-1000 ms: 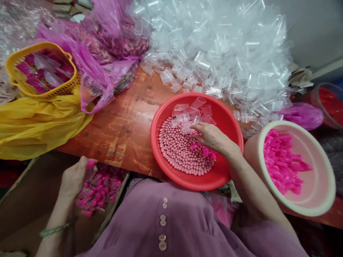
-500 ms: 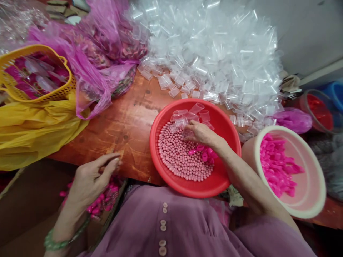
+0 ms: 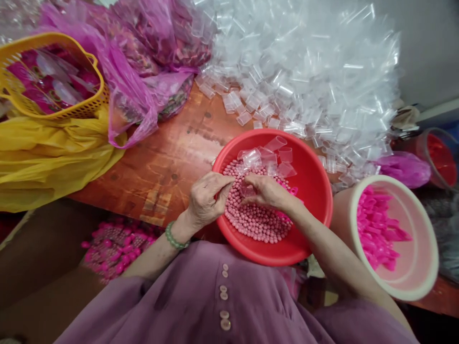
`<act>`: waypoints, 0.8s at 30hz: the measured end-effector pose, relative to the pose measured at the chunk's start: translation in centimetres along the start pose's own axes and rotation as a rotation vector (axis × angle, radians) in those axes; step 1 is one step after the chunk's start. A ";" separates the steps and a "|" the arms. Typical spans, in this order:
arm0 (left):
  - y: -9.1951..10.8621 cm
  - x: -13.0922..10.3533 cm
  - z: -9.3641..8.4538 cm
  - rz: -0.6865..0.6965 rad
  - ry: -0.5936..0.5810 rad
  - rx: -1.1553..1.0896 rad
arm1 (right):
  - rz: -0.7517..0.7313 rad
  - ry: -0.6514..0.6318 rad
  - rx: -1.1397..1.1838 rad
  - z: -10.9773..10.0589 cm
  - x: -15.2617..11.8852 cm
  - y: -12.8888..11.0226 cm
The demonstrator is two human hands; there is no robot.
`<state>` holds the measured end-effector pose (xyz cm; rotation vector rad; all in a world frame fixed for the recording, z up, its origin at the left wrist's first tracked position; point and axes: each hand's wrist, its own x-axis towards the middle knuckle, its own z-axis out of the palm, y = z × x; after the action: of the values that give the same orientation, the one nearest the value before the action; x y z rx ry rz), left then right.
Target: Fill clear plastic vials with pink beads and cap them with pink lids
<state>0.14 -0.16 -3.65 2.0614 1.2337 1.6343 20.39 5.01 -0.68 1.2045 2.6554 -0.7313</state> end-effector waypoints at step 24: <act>-0.2 -0.4 0.1 -0.009 -0.038 0.017 | -0.161 -0.092 0.305 2.6 3.3 -1.3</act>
<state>0.09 -0.29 -4.06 2.0838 1.2464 1.5791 17.05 5.25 -3.55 0.9947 2.6542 -1.2245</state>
